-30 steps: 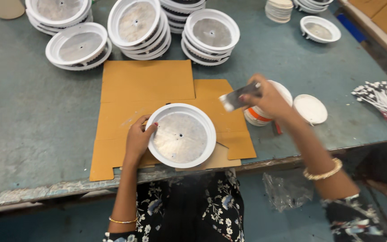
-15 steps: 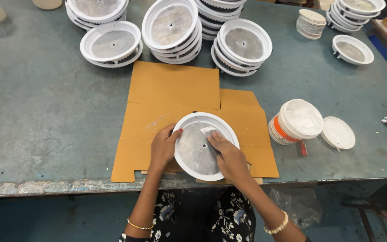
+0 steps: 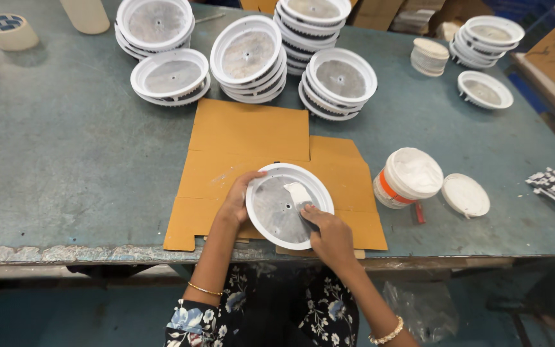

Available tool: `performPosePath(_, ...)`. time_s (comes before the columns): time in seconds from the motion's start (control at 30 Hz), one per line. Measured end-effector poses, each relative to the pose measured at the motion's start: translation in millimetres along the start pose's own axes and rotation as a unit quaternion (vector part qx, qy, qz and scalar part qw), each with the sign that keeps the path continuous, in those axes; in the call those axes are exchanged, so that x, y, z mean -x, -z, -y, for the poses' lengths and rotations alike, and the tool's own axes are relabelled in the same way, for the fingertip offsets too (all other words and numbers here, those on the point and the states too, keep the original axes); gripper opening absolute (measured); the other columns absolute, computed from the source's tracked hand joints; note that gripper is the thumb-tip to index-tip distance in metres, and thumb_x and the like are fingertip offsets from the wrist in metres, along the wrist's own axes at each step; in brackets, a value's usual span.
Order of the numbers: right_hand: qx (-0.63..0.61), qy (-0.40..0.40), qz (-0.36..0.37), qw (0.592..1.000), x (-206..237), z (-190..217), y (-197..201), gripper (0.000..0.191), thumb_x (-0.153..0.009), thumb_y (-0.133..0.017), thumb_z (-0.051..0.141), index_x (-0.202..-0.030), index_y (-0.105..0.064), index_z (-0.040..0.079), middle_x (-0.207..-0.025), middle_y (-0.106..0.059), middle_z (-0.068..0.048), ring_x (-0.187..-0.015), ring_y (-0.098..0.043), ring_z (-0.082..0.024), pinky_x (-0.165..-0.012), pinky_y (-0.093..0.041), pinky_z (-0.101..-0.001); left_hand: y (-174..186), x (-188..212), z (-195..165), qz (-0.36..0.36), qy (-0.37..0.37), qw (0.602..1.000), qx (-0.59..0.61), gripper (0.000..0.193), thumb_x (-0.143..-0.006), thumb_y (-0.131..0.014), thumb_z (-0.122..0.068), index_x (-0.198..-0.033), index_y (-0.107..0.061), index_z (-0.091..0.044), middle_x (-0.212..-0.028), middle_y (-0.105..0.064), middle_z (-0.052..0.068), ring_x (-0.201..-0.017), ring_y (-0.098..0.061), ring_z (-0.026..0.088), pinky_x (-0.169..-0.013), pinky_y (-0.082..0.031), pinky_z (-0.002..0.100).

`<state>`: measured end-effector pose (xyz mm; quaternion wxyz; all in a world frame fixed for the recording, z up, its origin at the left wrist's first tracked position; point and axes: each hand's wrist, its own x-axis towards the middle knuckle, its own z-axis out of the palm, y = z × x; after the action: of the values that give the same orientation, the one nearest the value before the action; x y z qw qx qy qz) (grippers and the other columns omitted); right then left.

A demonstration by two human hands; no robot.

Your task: The person applies a white paste to the inside of white plastic bowls using a small rectangular tool. They scoop the paste from a container, spread it evenly inside each bowl, and place the finished bowls into a stack.

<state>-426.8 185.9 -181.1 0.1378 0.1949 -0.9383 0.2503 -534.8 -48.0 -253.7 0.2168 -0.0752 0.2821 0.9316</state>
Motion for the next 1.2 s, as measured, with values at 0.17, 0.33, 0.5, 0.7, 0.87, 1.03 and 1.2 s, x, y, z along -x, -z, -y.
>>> performPosePath(0.17,-0.013,0.009,-0.030,0.999,34,14,15,0.046,-0.076,-0.058,-0.003,-0.116,-0.077,0.012,-0.126,-0.072,-0.009,-0.116,-0.068,-0.026,-0.097,-0.054,-0.0382,-24,34,17,-0.007,-0.039,0.999,-0.026,0.036,-0.090,-0.067,-0.021,-0.116,-0.067,0.004,-0.099,-0.075,0.015,-0.088,-0.074,0.024,-0.085,-0.060,0.038)
performPosePath(0.33,-0.041,-0.001,-0.052,0.998,73,29,35,0.040,-0.078,-0.064,0.004,-0.116,-0.076,0.009,-0.110,-0.075,-0.015,-0.093,-0.072,-0.033,-0.081,-0.055,-0.0408,-72,93,34,0.067,-0.143,0.987,-0.019,0.047,-0.093,-0.061,-0.018,-0.138,-0.057,-0.003,-0.123,-0.068,0.014,-0.109,-0.068,0.024,-0.096,-0.056,0.039)
performPosePath(0.5,-0.185,-0.266,-0.078,0.943,60,16,49,0.026,-0.094,-0.069,0.023,-0.110,-0.078,0.005,-0.068,-0.068,-0.016,-0.059,-0.054,-0.018,-0.056,-0.043,-0.0415,-114,148,47,0.021,-0.230,0.966,-0.116,0.060,-0.094,-0.059,-0.021,-0.152,-0.048,-0.007,-0.142,-0.059,0.016,-0.128,-0.058,0.024,-0.109,-0.047,0.036)
performPosePath(0.7,-0.204,-0.225,-0.139,0.942,25,22,46,0.037,-0.098,-0.065,0.028,-0.089,-0.070,-0.007,-0.061,-0.062,-0.009,-0.058,-0.052,-0.011,-0.056,-0.045,-0.0329,-144,184,75,0.004,-0.342,0.902,-0.262,0.065,-0.093,-0.062,-0.024,-0.153,-0.045,-0.003,-0.151,-0.055,0.015,-0.139,-0.052,0.024,-0.117,-0.038,0.035)
performPosePath(0.87,-0.232,-0.180,-0.127,0.947,17,46,57,0.031,-0.095,-0.068,0.024,-0.088,-0.071,-0.006,-0.062,-0.061,-0.008,-0.058,-0.051,-0.010,-0.055,-0.044,-0.0338,-149,187,87,0.004,-0.373,0.890,-0.261,0.067,-0.095,-0.065,-0.028,-0.152,-0.046,0.001,-0.150,-0.055,0.019,-0.139,-0.052,0.026,-0.117,-0.037,0.036)
performPosePath(1.03,-0.248,-0.170,-0.092,0.949,14,70,70,0.024,-0.090,-0.071,0.018,-0.100,-0.074,-0.004,-0.076,-0.072,-0.010,-0.069,-0.063,-0.011,-0.064,-0.051,-0.0317,-147,186,85,-0.009,-0.363,0.891,-0.272,0.066,-0.096,-0.064,-0.031,-0.151,-0.048,0.001,-0.148,-0.057,0.018,-0.136,-0.054,0.026,-0.116,-0.038,0.036)
performPosePath(1.2,-0.281,-0.105,-0.069,0.951,23,92,77,0.029,-0.088,-0.070,0.005,-0.117,-0.075,0.003,-0.103,-0.079,-0.013,-0.091,-0.075,-0.015,-0.081,-0.058,-0.0292,-146,181,81,-0.019,-0.331,0.907,-0.260,0.068,-0.094,-0.064,-0.035,-0.151,-0.048,-0.001,-0.148,-0.056,0.016,-0.136,-0.053,0.024,-0.114,-0.040,0.036)
